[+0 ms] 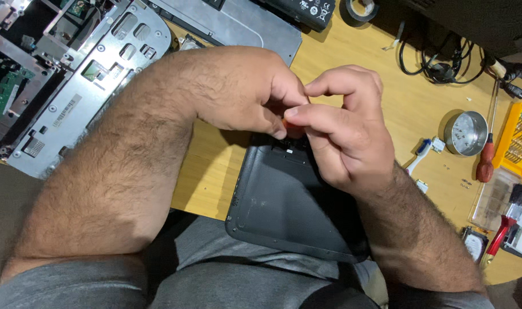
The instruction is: The person uses a screwdriver to remove screws from the back of a laptop. They place the removed screws on the table and continue unscrewing the device.
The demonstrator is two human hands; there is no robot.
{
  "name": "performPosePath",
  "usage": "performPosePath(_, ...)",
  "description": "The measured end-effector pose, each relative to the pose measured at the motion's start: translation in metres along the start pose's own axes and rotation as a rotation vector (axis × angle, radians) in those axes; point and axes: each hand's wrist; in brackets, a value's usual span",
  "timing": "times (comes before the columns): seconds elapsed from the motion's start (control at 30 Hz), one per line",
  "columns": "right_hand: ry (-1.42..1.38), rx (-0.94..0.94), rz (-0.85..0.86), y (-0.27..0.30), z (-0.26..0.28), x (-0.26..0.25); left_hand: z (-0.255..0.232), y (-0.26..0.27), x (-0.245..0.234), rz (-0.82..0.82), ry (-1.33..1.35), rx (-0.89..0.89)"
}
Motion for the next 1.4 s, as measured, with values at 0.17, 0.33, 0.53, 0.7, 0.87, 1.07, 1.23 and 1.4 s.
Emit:
performPosePath(0.17, -0.058, 0.001, 0.009, 0.003, 0.0, -0.002, -0.001, -0.004, 0.008, -0.085, -0.003, -0.134)
performPosePath(0.33, -0.117, -0.073, 0.048, 0.001, 0.0, -0.002, 0.007, -0.016, 0.029, -0.226, 0.016, -0.011)
performPosePath(0.53, -0.036, -0.129, -0.043, -0.003, -0.004, -0.002, 0.004, -0.025, 0.035, -0.291, -0.222, 0.004)
performPosePath(0.7, -0.13, -0.178, -0.04, 0.004, -0.01, -0.002, -0.002, -0.007, 0.023, -0.157, -0.072, -0.044)
performPosePath(0.87, -0.276, -0.178, -0.025, 0.01, -0.008, 0.004, 0.019, -0.011, 0.024, -0.078, 0.133, 0.143)
performPosePath(1.07, -0.318, -0.207, 0.009, 0.015, -0.013, 0.008, 0.02, -0.012, 0.022, -0.088, 0.136, 0.137)
performPosePath(1.23, -0.408, -0.135, -0.062, 0.015, -0.011, 0.011, 0.006, -0.014, 0.028, -0.161, 0.161, 0.003)
performPosePath(1.4, -0.485, -0.037, -0.222, 0.008, -0.011, 0.016, 0.022, -0.022, 0.039, -0.206, 0.214, 0.06)
Point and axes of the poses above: each hand's wrist, its own y-axis away from the middle knuckle, its own x-axis out of the palm, z = x × y, and after that the axes turned 8 degrees about -x, right-handed
